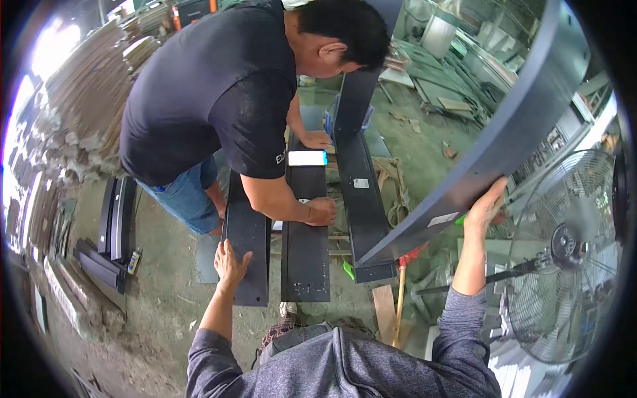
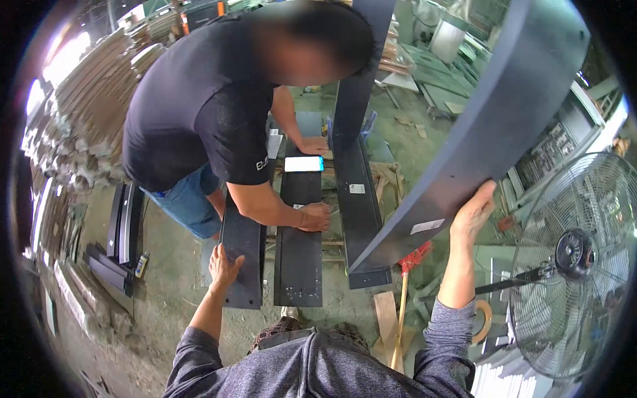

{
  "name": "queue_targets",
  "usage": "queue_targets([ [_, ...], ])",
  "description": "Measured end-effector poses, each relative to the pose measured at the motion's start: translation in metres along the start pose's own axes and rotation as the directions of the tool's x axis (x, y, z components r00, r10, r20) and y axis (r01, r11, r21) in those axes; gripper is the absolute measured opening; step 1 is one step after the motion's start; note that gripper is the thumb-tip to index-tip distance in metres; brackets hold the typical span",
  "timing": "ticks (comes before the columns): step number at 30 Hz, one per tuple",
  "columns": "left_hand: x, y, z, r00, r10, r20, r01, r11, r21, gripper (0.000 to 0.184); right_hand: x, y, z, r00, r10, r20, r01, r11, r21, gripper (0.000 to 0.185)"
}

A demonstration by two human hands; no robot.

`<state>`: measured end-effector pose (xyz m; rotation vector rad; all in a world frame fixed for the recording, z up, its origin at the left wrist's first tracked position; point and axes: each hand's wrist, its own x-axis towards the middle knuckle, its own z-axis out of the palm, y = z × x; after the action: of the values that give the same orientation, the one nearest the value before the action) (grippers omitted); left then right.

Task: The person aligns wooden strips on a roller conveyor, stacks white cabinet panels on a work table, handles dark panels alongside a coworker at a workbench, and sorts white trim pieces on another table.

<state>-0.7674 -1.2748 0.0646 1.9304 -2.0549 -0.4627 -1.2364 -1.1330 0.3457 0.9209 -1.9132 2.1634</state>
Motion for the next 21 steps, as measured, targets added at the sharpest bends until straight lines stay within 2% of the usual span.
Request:
queue_targets([
  [1,0.018,0.001,0.006,0.995,-0.031,0.093,0.027,0.999,0.039,0.096,0.002,0.01,-0.001,0.998,-0.029,-0.06,0.027,0.999,-0.025,0.075],
  [4,0.04,0.032,-0.005,0.949,-0.095,0.302,0.058,0.99,0.129,0.106,0.002,0.016,0.005,0.976,-0.071,-0.208,0.056,0.996,-0.075,0.076],
  [5,0.046,0.032,0.004,0.929,-0.107,0.355,0.07,0.991,0.115,0.115,0.0,0.012,0.007,0.966,-0.077,-0.247,0.056,0.994,-0.089,0.075],
  [8,0.043,0.051,0.011,0.906,-0.15,0.396,0.012,0.944,0.331,0.117,-0.002,0.006,0.011,0.967,-0.038,-0.25,0.039,0.999,-0.003,0.071],
  [9,0.044,0.042,0.022,0.911,-0.116,0.396,0.003,0.961,0.275,0.12,-0.001,0.009,0.011,0.962,-0.034,-0.271,0.038,0.999,0.01,0.067],
  [13,0.046,0.042,0.022,0.895,-0.12,0.429,0.014,0.97,0.241,0.12,0.006,0.02,0.006,0.943,-0.02,-0.332,0.057,0.993,0.103,0.049],
  [16,0.052,0.043,0.022,0.85,-0.177,0.497,0.004,0.944,0.329,0.123,0.005,0.016,0.011,0.942,0.04,-0.333,0.019,0.985,0.172,0.045],
  [17,0.054,0.046,0.019,0.836,-0.183,0.517,0.0,0.943,0.334,0.124,0.008,0.028,0.001,0.964,-0.091,-0.25,0.118,0.989,0.093,0.03],
  [19,0.059,0.048,0.016,0.816,-0.202,0.542,0.011,0.943,0.334,0.126,0.006,0.035,-0.005,0.961,-0.198,-0.193,0.166,0.971,-0.172,0.023],
  [21,0.06,0.048,0.017,0.804,-0.21,0.556,0.018,0.944,0.331,0.129,0.008,0.027,0.001,0.932,-0.336,-0.136,0.262,0.884,-0.387,0.021],
])
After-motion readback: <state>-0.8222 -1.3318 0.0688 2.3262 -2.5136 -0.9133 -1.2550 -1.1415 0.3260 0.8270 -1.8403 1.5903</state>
